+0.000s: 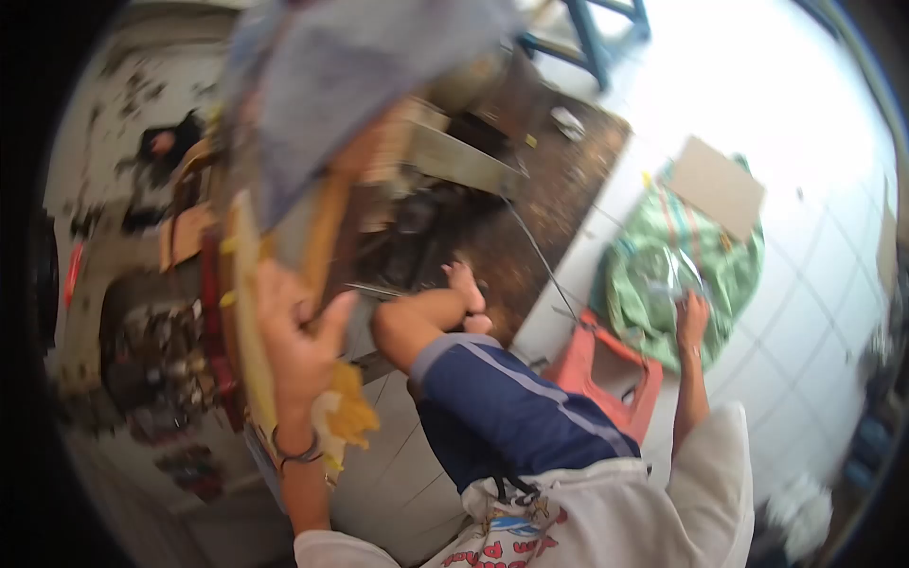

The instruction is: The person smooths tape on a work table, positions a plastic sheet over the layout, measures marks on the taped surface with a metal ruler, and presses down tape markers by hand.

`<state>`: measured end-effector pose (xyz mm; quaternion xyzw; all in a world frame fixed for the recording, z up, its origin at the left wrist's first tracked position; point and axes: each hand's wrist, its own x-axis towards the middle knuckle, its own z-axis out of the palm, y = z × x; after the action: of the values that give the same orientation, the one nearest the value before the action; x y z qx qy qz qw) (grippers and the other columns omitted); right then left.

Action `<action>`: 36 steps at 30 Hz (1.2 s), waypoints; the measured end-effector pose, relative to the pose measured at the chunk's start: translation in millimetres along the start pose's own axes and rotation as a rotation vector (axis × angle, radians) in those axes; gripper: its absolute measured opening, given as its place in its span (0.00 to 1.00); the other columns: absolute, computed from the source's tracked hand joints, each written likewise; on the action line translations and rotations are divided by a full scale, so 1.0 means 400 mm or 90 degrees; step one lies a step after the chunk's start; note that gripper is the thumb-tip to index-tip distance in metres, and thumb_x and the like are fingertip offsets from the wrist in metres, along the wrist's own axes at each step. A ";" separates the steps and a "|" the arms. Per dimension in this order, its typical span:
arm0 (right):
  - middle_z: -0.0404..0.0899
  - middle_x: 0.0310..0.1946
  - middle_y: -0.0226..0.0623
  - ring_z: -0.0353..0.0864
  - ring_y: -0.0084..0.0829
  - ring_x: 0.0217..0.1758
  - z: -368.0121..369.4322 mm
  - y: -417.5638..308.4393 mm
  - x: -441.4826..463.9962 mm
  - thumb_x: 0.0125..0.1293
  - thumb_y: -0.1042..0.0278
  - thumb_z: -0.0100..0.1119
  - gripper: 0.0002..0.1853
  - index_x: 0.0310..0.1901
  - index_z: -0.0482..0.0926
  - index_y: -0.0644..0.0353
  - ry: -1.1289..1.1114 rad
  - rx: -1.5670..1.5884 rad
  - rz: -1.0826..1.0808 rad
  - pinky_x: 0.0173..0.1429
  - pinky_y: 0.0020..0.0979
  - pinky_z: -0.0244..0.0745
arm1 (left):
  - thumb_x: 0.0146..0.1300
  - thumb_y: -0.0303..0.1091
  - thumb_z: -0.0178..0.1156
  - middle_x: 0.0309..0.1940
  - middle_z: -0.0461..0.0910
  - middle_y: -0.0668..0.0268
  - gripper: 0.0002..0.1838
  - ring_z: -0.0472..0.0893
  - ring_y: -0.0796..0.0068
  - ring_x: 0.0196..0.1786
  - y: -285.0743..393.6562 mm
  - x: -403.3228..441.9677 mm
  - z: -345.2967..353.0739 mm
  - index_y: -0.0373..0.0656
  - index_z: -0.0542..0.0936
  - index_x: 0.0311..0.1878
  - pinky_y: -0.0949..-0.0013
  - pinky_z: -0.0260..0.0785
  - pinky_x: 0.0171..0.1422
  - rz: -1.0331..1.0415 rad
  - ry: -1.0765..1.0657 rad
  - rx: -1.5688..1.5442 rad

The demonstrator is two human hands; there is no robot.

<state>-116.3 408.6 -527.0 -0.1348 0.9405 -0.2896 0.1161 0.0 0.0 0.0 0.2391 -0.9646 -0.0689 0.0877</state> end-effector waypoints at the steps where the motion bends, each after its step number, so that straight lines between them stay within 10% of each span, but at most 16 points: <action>1: 0.81 0.37 0.46 0.77 0.48 0.46 0.094 0.109 -0.005 0.61 0.69 0.65 0.07 0.40 0.81 0.57 0.017 -0.001 -0.033 0.53 0.47 0.69 | 0.50 0.38 0.76 0.29 0.66 0.60 0.19 0.70 0.60 0.34 0.025 0.009 0.053 0.45 0.71 0.26 0.54 0.59 0.40 0.036 -0.007 0.013; 21: 0.82 0.44 0.47 0.77 0.49 0.50 -0.180 -0.183 0.004 0.72 0.68 0.56 0.07 0.45 0.75 0.60 0.134 -0.030 -0.034 0.57 0.47 0.67 | 0.56 0.40 0.72 0.44 0.72 0.59 0.17 0.74 0.59 0.50 -0.055 -0.037 -0.038 0.41 0.77 0.40 0.54 0.66 0.57 0.170 0.198 -0.018; 26: 0.75 0.25 0.38 0.77 0.32 0.28 -0.334 -0.369 0.060 0.80 0.66 0.46 0.06 0.49 0.69 0.57 0.214 0.147 -0.136 0.33 0.35 0.70 | 0.56 0.42 0.72 0.43 0.74 0.59 0.18 0.75 0.59 0.50 -0.055 -0.037 -0.032 0.41 0.79 0.41 0.55 0.66 0.57 0.171 0.214 -0.006; 29: 0.66 0.21 0.32 0.66 0.24 0.25 -0.510 -0.578 0.079 0.77 0.69 0.50 0.05 0.48 0.71 0.59 0.110 0.236 -0.228 0.32 0.32 0.64 | 0.56 0.46 0.72 0.42 0.76 0.59 0.20 0.76 0.60 0.48 -0.047 -0.041 -0.030 0.41 0.79 0.43 0.54 0.66 0.57 0.249 0.257 0.051; 35: 0.84 0.25 0.38 0.82 0.25 0.23 -0.831 -1.009 -0.037 0.61 0.78 0.63 0.04 0.36 0.78 0.67 -0.258 0.245 -0.441 0.31 0.26 0.74 | 0.58 0.71 0.63 0.64 0.75 0.49 0.45 0.70 0.48 0.70 0.087 -0.161 -0.038 0.37 0.75 0.62 0.47 0.58 0.74 0.424 0.047 -0.415; 36: 0.84 0.25 0.38 0.82 0.26 0.22 -0.861 -1.053 -0.057 0.59 0.79 0.63 0.04 0.36 0.78 0.67 -0.229 0.267 -0.497 0.30 0.26 0.75 | 0.63 0.62 0.64 0.60 0.80 0.51 0.36 0.77 0.51 0.65 0.097 -0.187 -0.048 0.38 0.77 0.61 0.51 0.66 0.70 0.413 0.017 -0.437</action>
<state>-118.7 257.5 -3.9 -0.4996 0.7060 -0.4669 0.1844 51.5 67.5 15.4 -0.1166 -0.9097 -0.3499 0.1907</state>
